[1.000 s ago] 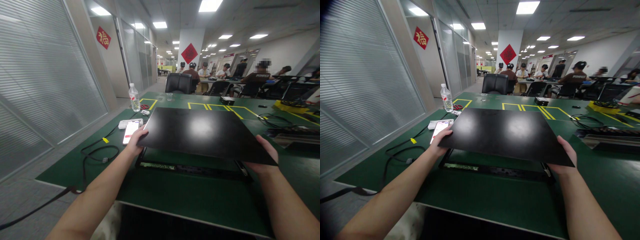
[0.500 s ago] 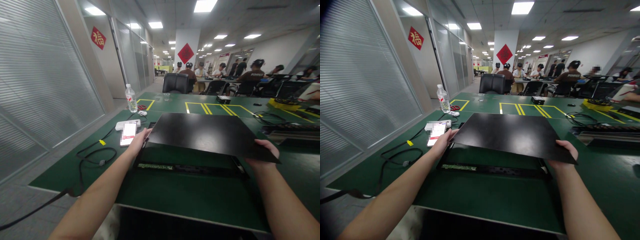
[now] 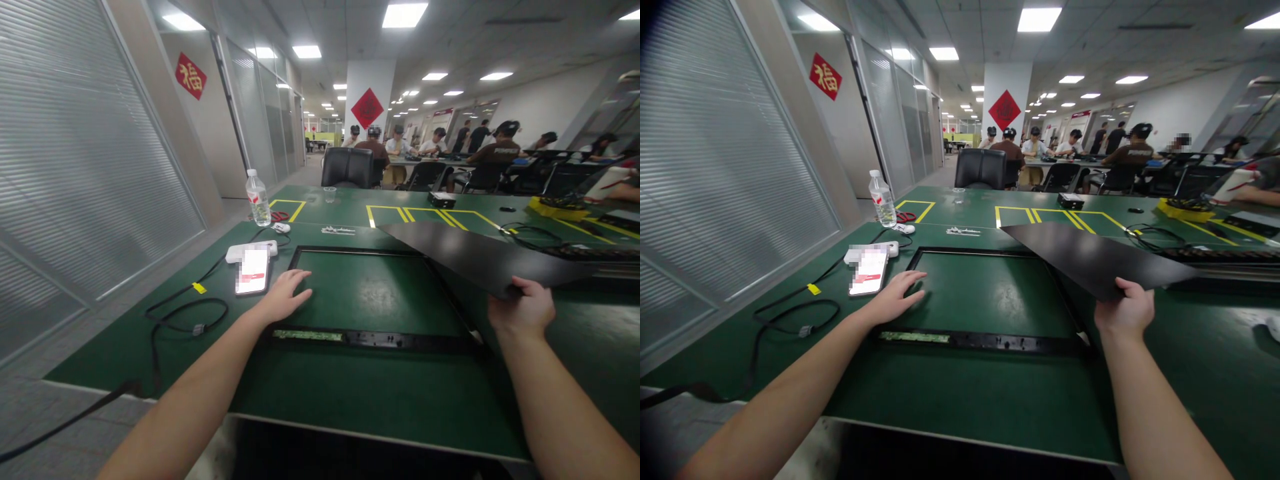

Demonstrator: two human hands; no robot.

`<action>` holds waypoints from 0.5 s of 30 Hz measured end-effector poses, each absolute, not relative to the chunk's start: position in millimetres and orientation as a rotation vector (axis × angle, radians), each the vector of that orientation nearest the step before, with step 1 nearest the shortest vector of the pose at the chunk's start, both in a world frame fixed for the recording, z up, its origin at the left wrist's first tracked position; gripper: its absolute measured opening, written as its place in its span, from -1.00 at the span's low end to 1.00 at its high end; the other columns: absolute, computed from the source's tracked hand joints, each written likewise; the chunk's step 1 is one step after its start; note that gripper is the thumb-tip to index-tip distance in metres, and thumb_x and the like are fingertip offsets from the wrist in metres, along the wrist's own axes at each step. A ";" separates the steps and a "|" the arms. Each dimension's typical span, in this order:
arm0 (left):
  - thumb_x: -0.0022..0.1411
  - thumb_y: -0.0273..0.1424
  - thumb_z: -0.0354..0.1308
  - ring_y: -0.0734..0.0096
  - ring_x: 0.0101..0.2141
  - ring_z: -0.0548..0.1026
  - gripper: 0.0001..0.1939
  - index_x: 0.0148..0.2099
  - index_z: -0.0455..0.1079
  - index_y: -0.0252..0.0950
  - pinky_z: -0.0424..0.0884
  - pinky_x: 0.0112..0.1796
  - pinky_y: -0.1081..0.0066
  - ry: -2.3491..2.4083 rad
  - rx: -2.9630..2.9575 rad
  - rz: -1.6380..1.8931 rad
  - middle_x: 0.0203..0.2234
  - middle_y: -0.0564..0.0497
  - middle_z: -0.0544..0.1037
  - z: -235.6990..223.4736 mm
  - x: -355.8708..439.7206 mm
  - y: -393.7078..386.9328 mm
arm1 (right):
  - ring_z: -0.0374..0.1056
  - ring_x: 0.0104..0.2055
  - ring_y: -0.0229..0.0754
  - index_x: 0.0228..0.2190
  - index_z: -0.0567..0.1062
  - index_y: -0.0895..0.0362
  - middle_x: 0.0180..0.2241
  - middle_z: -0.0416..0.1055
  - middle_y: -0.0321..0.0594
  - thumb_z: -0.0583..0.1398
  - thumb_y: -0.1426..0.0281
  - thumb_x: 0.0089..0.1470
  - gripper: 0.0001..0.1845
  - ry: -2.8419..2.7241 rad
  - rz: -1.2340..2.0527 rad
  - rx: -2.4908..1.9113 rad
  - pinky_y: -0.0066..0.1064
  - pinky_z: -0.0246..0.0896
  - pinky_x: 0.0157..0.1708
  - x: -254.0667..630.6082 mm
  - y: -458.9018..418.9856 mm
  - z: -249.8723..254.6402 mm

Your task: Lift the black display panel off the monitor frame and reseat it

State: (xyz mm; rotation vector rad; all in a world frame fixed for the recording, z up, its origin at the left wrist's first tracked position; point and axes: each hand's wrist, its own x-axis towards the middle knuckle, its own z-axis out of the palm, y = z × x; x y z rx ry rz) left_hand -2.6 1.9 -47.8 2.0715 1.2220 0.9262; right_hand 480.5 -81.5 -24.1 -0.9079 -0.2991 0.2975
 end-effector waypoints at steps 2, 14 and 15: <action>0.34 -0.08 0.29 -0.25 0.37 0.44 -0.47 0.25 0.61 -0.20 0.28 0.44 -0.15 1.252 2.195 0.800 0.31 -0.29 0.57 -50.4 -4.5 3.0 | 0.54 -0.13 -0.21 -0.33 0.30 0.00 -0.28 0.43 -0.45 0.22 0.57 -0.41 -0.52 -0.224 0.247 -0.787 -0.37 0.58 -0.22 479.9 -79.2 -26.6; 0.45 -0.08 0.17 -0.21 0.41 0.41 -0.39 0.38 0.53 -0.27 0.36 0.40 -0.14 1.319 2.410 0.538 0.41 -0.34 0.46 -55.9 -6.8 7.1 | 0.47 -0.26 -0.28 -0.09 0.29 -0.07 -0.23 0.36 -0.45 0.14 0.62 -0.40 -0.27 -0.124 0.198 -0.791 -0.61 0.41 -0.52 477.1 -82.4 -22.9; 0.45 -0.08 0.16 -0.21 0.41 0.40 -0.39 0.38 0.53 -0.28 0.35 0.41 -0.15 1.321 2.416 0.528 0.40 -0.34 0.46 -56.1 -6.9 7.2 | 0.47 -0.25 -0.28 -0.10 0.28 -0.07 -0.21 0.37 -0.45 0.14 0.63 -0.39 -0.28 -0.113 0.202 -0.799 -0.61 0.41 -0.52 476.0 -82.2 -22.7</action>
